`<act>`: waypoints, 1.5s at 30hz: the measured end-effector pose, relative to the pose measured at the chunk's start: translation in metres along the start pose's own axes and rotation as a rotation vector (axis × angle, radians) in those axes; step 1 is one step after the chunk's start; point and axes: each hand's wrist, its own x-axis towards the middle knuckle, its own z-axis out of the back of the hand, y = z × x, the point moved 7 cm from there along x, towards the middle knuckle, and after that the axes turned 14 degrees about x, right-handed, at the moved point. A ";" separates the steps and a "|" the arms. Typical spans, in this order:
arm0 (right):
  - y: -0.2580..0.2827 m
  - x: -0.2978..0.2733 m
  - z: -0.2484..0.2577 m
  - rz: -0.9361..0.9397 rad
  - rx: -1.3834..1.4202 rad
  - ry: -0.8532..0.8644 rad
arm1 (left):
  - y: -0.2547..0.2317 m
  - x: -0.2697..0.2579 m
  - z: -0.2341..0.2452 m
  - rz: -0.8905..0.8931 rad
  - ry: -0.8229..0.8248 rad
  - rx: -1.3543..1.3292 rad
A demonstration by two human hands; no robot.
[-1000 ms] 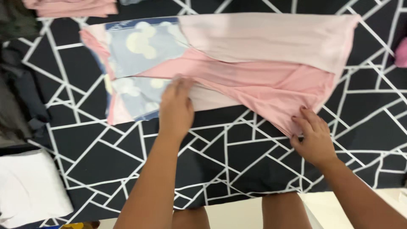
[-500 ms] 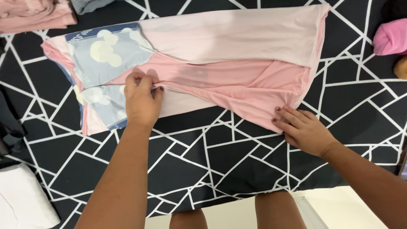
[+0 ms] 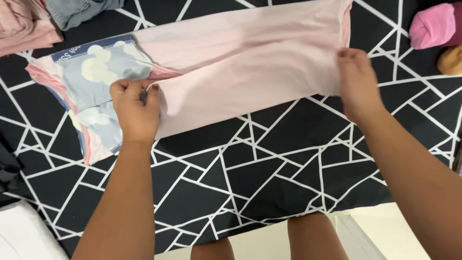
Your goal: The person folds several pieces of clothing on a bed, including a dark gray shirt, a white t-shirt, a pink top, and a blue patterned cloth. The person smooths and aligns each item before folding it into a compact rectangle and placing it on the bed.
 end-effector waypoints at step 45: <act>0.136 -0.171 -0.425 -0.018 -0.046 0.682 | 0.140 0.001 0.048 0.601 0.265 -1.217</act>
